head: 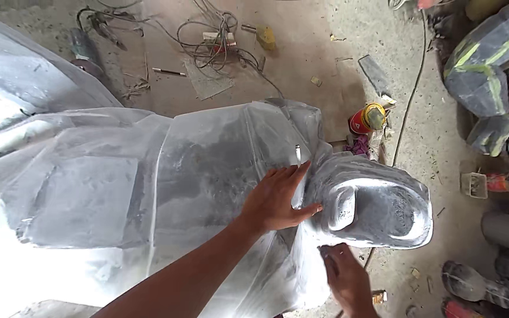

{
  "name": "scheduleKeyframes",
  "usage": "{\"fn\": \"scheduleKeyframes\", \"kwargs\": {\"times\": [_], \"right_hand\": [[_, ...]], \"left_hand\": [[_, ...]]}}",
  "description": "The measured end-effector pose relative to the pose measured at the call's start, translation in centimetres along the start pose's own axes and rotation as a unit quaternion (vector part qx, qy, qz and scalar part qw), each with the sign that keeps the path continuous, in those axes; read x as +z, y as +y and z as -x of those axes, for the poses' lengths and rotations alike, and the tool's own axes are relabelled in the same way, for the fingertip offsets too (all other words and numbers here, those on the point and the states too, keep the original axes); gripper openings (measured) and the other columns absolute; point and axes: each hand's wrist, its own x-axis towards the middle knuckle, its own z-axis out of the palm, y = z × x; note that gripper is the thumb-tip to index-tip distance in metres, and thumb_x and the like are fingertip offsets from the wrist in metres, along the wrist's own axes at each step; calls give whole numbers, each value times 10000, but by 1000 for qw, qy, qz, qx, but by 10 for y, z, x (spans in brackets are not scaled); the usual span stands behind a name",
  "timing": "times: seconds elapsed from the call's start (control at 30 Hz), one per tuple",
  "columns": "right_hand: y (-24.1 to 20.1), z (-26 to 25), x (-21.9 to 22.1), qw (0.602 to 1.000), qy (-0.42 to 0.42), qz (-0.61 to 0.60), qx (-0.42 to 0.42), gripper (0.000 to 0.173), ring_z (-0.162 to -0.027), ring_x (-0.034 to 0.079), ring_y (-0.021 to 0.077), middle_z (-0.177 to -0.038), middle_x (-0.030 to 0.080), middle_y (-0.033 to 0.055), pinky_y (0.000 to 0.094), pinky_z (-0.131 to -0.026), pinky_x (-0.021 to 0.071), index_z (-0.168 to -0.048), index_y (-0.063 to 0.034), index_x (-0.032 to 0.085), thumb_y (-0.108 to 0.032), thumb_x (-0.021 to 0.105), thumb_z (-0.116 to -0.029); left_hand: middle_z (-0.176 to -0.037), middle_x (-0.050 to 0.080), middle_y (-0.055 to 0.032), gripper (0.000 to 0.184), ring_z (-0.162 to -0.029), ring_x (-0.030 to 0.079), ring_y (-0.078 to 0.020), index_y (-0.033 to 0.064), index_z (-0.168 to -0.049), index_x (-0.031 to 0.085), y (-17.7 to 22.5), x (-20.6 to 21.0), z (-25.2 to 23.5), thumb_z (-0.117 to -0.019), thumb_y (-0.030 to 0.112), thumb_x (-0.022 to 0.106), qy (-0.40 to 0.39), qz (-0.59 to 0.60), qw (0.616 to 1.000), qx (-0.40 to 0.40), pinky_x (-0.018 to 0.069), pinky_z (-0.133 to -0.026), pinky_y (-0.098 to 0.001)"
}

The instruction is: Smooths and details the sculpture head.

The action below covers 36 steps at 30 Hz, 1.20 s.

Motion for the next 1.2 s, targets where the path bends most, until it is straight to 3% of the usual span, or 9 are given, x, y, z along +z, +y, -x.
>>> {"fn": "scheduleKeyframes", "kwargs": {"times": [0.13,0.33,0.53,0.7,0.83,0.93,1.0,1.13,1.2], "right_hand": [[-9,-74,-36,996,79,20,-27,301,-714,673,175,-986,691,26,429,-573,590,-1129,-222,763,-428,574,-1017],[-41,-132,-44,974,-78,211,-11,266,-683,710,338,-743,690,95,525,-538,534,-1109,-165,635,-383,506,-1029],[-52,-137,-55,954,-188,232,27,274,-777,722,341,-798,703,110,553,-618,551,-1085,-179,651,-414,573,-968],[-55,-151,-56,951,-131,281,-14,217,-686,704,325,-700,670,90,526,-539,517,-998,-196,647,-399,583,-960],[-58,-140,-57,931,-160,320,-77,271,-704,710,308,-696,676,85,501,-554,518,-863,-152,688,-394,607,-953],[-56,-147,-60,929,-107,343,-92,225,-669,708,332,-688,678,96,513,-517,506,-965,-179,695,-383,601,-968],[-52,-142,-54,930,-89,335,-122,217,-640,694,319,-662,660,90,507,-493,499,-877,-162,697,-358,631,-941],[-52,-141,-59,913,-146,345,-159,174,-663,706,299,-689,680,67,495,-519,511,-954,-221,704,-365,607,-954],[-51,-151,-60,913,-129,348,-169,170,-671,710,333,-706,691,93,533,-520,518,-976,-214,705,-355,610,-964]], "left_hand": [[-1345,640,-33,993,-1189,615,-180,185,-1590,385,-1,2,0,-835,810,548,-10,-8,1000,6,476,-1021,-428],[-1376,628,-51,981,-1219,609,-193,163,-1590,383,-1,1,1,-850,784,552,-4,-6,1000,8,463,-1039,-433],[-1362,639,-29,996,-1198,614,-164,155,-1576,409,-4,1,1,-834,803,555,-6,22,1000,2,471,-1030,-401],[-1336,636,-39,928,-1161,621,-176,151,-1575,407,-7,-2,-1,-864,710,615,43,99,994,-17,509,-979,-391],[-1334,634,-62,924,-1157,625,-189,131,-1578,398,-9,-3,-1,-873,677,639,66,135,989,-13,517,-983,-382],[-1310,644,-78,917,-1158,628,-192,116,-1575,399,-9,-4,-1,-872,643,661,78,152,985,-13,516,-991,-371],[-1318,636,-86,918,-1161,626,-191,107,-1575,399,-11,-5,-1,-872,627,679,100,170,980,-13,521,-996,-362],[-1330,652,-80,864,-1154,633,-213,123,-1558,439,-14,-17,10,-875,595,676,173,187,967,-23,504,-965,-458],[-1375,642,-66,843,-1226,613,-207,149,-1565,434,-24,-39,35,-892,603,663,189,157,968,-46,468,-1046,-489]]}}
